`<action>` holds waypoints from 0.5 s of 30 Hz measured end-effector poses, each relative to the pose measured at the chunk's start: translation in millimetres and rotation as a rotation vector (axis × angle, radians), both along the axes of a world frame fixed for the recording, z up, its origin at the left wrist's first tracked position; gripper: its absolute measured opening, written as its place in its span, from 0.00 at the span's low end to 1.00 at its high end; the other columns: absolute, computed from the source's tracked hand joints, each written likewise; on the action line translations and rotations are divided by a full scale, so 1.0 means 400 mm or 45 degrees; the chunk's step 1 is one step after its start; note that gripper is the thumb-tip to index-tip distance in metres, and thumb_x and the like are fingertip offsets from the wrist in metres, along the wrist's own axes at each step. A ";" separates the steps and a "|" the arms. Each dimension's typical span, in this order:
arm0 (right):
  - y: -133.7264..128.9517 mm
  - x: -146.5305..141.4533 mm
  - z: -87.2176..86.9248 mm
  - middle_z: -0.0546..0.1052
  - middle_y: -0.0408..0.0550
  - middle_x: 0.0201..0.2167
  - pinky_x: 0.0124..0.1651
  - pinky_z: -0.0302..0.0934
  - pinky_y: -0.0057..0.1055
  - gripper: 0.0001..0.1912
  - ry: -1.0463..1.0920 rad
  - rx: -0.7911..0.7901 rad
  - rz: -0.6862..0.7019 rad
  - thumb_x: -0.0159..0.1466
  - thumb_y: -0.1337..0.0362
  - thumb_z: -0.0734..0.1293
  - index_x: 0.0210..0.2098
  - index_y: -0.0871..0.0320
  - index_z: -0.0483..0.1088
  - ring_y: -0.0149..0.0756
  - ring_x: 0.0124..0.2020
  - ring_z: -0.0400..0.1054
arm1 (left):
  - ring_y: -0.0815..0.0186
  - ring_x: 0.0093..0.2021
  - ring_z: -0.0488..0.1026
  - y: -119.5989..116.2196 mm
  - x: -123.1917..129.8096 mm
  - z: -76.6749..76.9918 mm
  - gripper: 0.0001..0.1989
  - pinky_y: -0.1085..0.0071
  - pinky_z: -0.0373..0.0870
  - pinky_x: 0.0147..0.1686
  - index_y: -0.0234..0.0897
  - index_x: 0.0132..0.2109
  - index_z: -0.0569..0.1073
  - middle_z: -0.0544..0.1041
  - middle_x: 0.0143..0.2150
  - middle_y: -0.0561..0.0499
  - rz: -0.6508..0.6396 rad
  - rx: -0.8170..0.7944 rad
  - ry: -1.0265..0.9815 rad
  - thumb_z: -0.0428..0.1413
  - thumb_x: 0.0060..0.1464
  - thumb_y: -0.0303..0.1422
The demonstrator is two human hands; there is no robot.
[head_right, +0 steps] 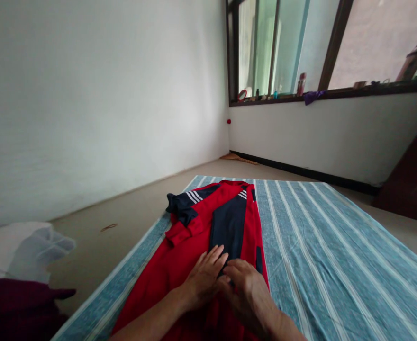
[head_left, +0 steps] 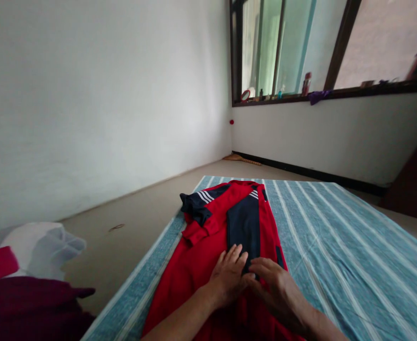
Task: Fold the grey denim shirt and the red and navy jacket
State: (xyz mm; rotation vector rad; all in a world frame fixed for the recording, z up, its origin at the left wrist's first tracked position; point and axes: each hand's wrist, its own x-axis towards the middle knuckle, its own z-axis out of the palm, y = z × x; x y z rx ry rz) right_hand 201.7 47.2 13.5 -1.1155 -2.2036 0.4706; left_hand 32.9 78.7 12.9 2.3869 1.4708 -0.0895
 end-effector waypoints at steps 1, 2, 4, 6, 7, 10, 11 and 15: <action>0.021 0.000 0.001 0.75 0.51 0.45 0.49 0.65 0.32 0.13 0.008 -0.008 -0.065 0.67 0.60 0.58 0.42 0.55 0.73 0.37 0.46 0.70 | 0.56 0.69 0.39 -0.007 -0.004 -0.007 0.31 0.50 0.43 0.65 0.36 0.67 0.53 0.45 0.70 0.43 0.006 0.015 -0.015 0.42 0.63 0.46; 0.045 -0.003 0.001 0.75 0.52 0.46 0.50 0.64 0.33 0.14 -0.001 -0.020 -0.128 0.67 0.59 0.58 0.43 0.56 0.73 0.38 0.47 0.70 | 0.55 0.69 0.39 -0.011 -0.008 -0.014 0.31 0.48 0.42 0.65 0.37 0.67 0.54 0.45 0.70 0.43 0.012 0.035 -0.036 0.43 0.62 0.47; 0.096 -0.013 0.001 0.73 0.55 0.51 0.53 0.63 0.36 0.17 -0.072 -0.045 -0.242 0.67 0.57 0.58 0.46 0.57 0.73 0.41 0.52 0.68 | 0.55 0.69 0.39 -0.017 -0.016 -0.027 0.30 0.47 0.41 0.65 0.38 0.66 0.54 0.46 0.70 0.43 0.007 0.070 -0.084 0.43 0.62 0.47; 0.144 -0.029 -0.003 0.68 0.57 0.57 0.58 0.58 0.39 0.22 -0.203 -0.062 -0.338 0.66 0.54 0.59 0.53 0.59 0.70 0.45 0.58 0.62 | 0.55 0.69 0.39 -0.020 -0.023 -0.035 0.30 0.46 0.41 0.65 0.39 0.67 0.54 0.46 0.70 0.44 -0.008 0.083 -0.147 0.42 0.63 0.48; 0.164 -0.038 -0.009 0.65 0.58 0.60 0.60 0.55 0.41 0.25 -0.283 -0.072 -0.376 0.66 0.52 0.59 0.56 0.60 0.67 0.47 0.61 0.58 | 0.55 0.69 0.39 -0.021 -0.027 -0.036 0.30 0.46 0.40 0.65 0.40 0.67 0.53 0.46 0.70 0.44 -0.015 0.080 -0.176 0.41 0.63 0.49; 0.202 -0.056 -0.048 0.57 0.59 0.65 0.64 0.45 0.49 0.34 -0.491 -0.137 -0.438 0.64 0.45 0.57 0.62 0.58 0.60 0.52 0.67 0.45 | 0.56 0.69 0.40 -0.025 -0.036 -0.040 0.32 0.48 0.40 0.65 0.41 0.68 0.51 0.47 0.70 0.44 -0.003 0.067 -0.247 0.40 0.62 0.51; 0.208 -0.059 -0.067 0.55 0.58 0.66 0.64 0.43 0.51 0.35 -0.533 -0.164 -0.442 0.64 0.42 0.56 0.63 0.57 0.59 0.53 0.67 0.43 | 0.56 0.69 0.41 -0.026 -0.039 -0.043 0.33 0.49 0.40 0.65 0.40 0.68 0.50 0.47 0.70 0.43 0.003 0.069 -0.266 0.41 0.62 0.52; 0.212 -0.054 -0.137 0.53 0.57 0.66 0.65 0.40 0.52 0.36 -0.583 -0.176 -0.421 0.65 0.39 0.51 0.64 0.55 0.58 0.52 0.67 0.41 | 0.55 0.69 0.41 -0.023 -0.046 -0.062 0.35 0.50 0.41 0.66 0.41 0.68 0.50 0.48 0.70 0.43 -0.021 0.064 -0.333 0.42 0.61 0.53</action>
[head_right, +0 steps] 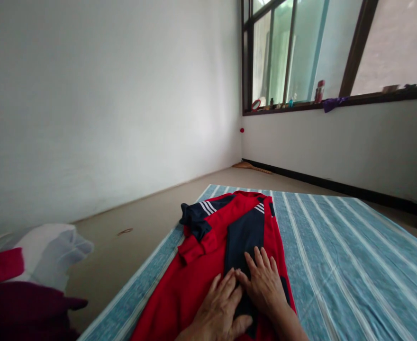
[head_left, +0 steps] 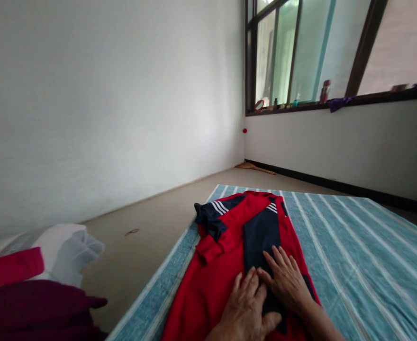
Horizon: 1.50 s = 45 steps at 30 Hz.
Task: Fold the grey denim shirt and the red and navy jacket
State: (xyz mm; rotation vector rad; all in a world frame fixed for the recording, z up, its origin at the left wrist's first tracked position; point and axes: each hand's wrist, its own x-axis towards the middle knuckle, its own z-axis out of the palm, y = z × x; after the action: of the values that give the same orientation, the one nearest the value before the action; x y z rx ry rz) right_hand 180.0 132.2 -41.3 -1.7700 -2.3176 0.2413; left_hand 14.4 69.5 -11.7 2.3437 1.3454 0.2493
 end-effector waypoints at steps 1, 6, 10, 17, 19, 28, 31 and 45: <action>0.000 0.003 -0.011 0.53 0.56 0.66 0.65 0.39 0.52 0.36 -0.003 0.017 0.009 0.65 0.40 0.51 0.64 0.55 0.58 0.52 0.67 0.41 | 0.55 0.69 0.41 0.002 -0.001 -0.006 0.35 0.49 0.41 0.66 0.41 0.68 0.50 0.48 0.70 0.44 -0.004 -0.007 0.000 0.42 0.60 0.53; 0.001 0.009 -0.021 0.53 0.54 0.66 0.64 0.40 0.53 0.34 -0.012 0.053 0.027 0.65 0.41 0.51 0.63 0.53 0.58 0.53 0.67 0.42 | 0.55 0.69 0.41 0.013 -0.002 -0.026 0.35 0.48 0.41 0.65 0.41 0.68 0.50 0.48 0.70 0.44 -0.006 -0.014 0.042 0.43 0.60 0.54; 0.000 0.003 0.005 0.53 0.54 0.66 0.65 0.40 0.52 0.35 0.018 0.014 -0.008 0.65 0.40 0.51 0.63 0.53 0.58 0.51 0.67 0.42 | 0.53 0.69 0.43 0.023 -0.002 -0.024 0.36 0.47 0.44 0.65 0.40 0.68 0.49 0.48 0.69 0.44 -0.038 0.005 0.101 0.45 0.60 0.52; 0.007 0.000 0.037 0.52 0.56 0.67 0.65 0.39 0.52 0.36 0.094 -0.064 -0.017 0.65 0.39 0.50 0.64 0.53 0.57 0.52 0.68 0.39 | 0.50 0.68 0.46 0.038 0.002 -0.009 0.34 0.45 0.49 0.63 0.35 0.68 0.51 0.49 0.68 0.41 -0.052 0.054 0.226 0.48 0.60 0.47; 0.010 0.001 0.036 0.52 0.56 0.67 0.65 0.38 0.51 0.37 0.098 -0.082 -0.019 0.64 0.38 0.50 0.64 0.53 0.57 0.51 0.68 0.39 | 0.50 0.68 0.46 0.038 0.001 -0.011 0.34 0.45 0.49 0.63 0.35 0.67 0.52 0.50 0.68 0.41 -0.050 0.073 0.225 0.48 0.60 0.46; 0.004 0.001 0.055 0.51 0.55 0.67 0.65 0.37 0.51 0.37 0.127 -0.106 -0.022 0.65 0.38 0.48 0.64 0.53 0.56 0.51 0.68 0.37 | 0.50 0.68 0.46 0.034 0.003 -0.017 0.33 0.45 0.48 0.63 0.38 0.67 0.52 0.50 0.68 0.41 -0.009 0.045 0.224 0.46 0.61 0.48; 0.002 0.002 0.061 0.51 0.57 0.67 0.65 0.37 0.51 0.37 0.129 -0.101 -0.020 0.65 0.39 0.48 0.64 0.54 0.56 0.51 0.68 0.37 | 0.49 0.68 0.46 0.031 0.002 -0.025 0.32 0.45 0.48 0.63 0.39 0.68 0.52 0.49 0.69 0.41 0.002 0.029 0.240 0.44 0.62 0.49; 0.006 0.005 0.055 0.51 0.54 0.67 0.65 0.36 0.52 0.37 0.152 -0.101 -0.010 0.65 0.39 0.49 0.64 0.54 0.57 0.52 0.68 0.38 | 0.53 0.68 0.46 0.028 -0.001 -0.027 0.31 0.46 0.50 0.63 0.40 0.67 0.53 0.51 0.69 0.44 -0.048 0.169 0.195 0.45 0.62 0.47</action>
State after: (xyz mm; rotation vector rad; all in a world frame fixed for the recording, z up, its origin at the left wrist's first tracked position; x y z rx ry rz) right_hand 182.0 134.5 -19.4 -1.7489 -2.2467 0.4307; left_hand 14.0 80.8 -22.6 2.5407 1.3920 0.1551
